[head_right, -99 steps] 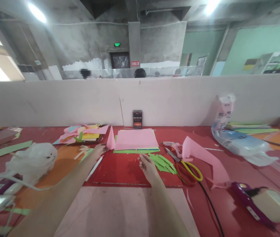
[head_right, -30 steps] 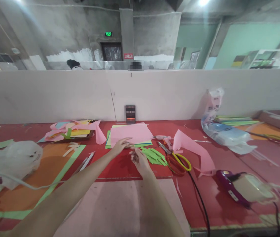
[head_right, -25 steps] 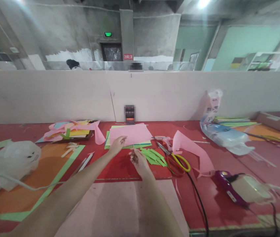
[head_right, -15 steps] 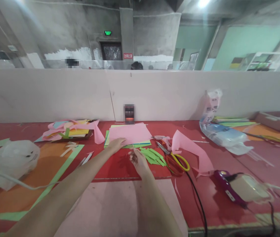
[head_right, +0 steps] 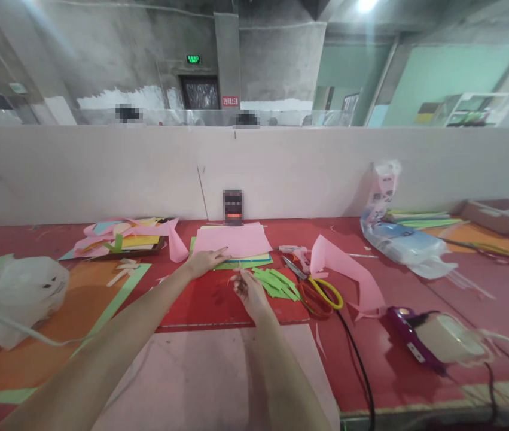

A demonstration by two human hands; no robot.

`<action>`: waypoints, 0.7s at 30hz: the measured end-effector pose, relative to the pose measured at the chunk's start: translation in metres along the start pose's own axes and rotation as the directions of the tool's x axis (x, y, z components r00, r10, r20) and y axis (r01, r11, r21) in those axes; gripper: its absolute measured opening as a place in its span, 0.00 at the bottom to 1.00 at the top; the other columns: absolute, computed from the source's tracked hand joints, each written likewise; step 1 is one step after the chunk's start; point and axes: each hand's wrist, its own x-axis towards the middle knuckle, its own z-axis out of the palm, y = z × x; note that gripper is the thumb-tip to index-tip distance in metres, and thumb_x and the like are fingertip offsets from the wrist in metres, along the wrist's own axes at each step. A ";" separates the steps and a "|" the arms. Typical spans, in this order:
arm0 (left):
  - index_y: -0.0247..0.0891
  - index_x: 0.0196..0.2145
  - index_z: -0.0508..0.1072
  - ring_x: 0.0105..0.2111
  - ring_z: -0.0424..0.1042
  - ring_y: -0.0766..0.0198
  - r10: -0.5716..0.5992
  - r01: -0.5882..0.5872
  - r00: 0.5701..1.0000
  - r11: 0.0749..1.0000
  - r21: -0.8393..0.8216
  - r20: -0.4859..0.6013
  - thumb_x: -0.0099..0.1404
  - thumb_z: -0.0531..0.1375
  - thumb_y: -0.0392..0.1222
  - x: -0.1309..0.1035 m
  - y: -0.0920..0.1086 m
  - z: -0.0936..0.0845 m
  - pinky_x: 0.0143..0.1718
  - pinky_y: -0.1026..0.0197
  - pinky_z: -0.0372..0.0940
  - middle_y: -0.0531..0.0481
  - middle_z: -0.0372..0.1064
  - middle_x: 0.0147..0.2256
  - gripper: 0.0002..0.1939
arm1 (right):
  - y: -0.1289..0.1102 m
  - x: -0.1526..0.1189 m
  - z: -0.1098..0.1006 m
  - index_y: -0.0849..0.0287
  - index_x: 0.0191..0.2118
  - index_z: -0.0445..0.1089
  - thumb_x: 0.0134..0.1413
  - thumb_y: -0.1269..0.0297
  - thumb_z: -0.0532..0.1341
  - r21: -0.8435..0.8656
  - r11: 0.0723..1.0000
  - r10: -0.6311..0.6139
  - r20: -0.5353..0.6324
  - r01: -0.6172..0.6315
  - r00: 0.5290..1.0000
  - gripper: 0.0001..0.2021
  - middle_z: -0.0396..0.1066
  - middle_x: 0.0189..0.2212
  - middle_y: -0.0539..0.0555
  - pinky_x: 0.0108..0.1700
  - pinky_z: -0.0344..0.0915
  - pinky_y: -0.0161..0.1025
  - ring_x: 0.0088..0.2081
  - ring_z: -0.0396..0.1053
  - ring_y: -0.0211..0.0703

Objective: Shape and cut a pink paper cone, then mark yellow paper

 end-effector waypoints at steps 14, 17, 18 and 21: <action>0.33 0.38 0.69 0.42 0.66 0.57 0.043 -0.042 0.999 0.987 0.157 -0.004 0.63 0.50 0.35 0.001 -0.021 0.009 0.41 0.58 0.57 0.38 0.67 0.40 0.10 | 0.001 0.001 -0.002 0.62 0.35 0.71 0.42 0.59 0.65 0.002 1.000 -0.009 0.006 0.009 1.000 0.13 0.70 0.24 0.51 0.25 0.60 0.28 0.22 0.62 0.30; 0.31 0.36 0.70 0.39 0.67 0.56 0.036 -0.035 0.999 0.987 0.154 -0.001 0.63 0.51 0.38 0.005 -0.022 0.011 0.39 0.57 0.57 0.38 0.68 0.37 0.10 | 0.001 0.000 -0.002 0.62 0.35 0.71 0.43 0.60 0.64 0.003 1.000 -0.008 0.012 0.008 1.000 0.13 0.70 0.25 0.51 0.25 0.61 0.29 0.22 0.62 0.30; 0.31 0.35 0.70 0.39 0.67 0.56 0.035 -0.034 0.999 0.988 0.152 0.000 0.63 0.51 0.39 0.005 -0.022 0.011 0.39 0.57 0.57 0.38 0.68 0.36 0.10 | 0.001 0.000 -0.002 0.62 0.35 0.71 0.43 0.60 0.64 0.004 1.000 -0.008 0.015 0.008 1.000 0.13 0.70 0.25 0.51 0.25 0.61 0.29 0.22 0.62 0.30; 0.31 0.34 0.71 0.39 0.67 0.56 0.028 -0.028 1.000 0.990 0.137 0.001 0.63 0.51 0.40 0.006 -0.022 0.009 0.39 0.56 0.56 0.38 0.68 0.35 0.11 | 0.000 0.000 -0.002 0.62 0.35 0.71 0.44 0.60 0.63 0.004 1.000 -0.007 0.017 0.006 1.000 0.12 0.70 0.25 0.51 0.25 0.61 0.28 0.22 0.62 0.30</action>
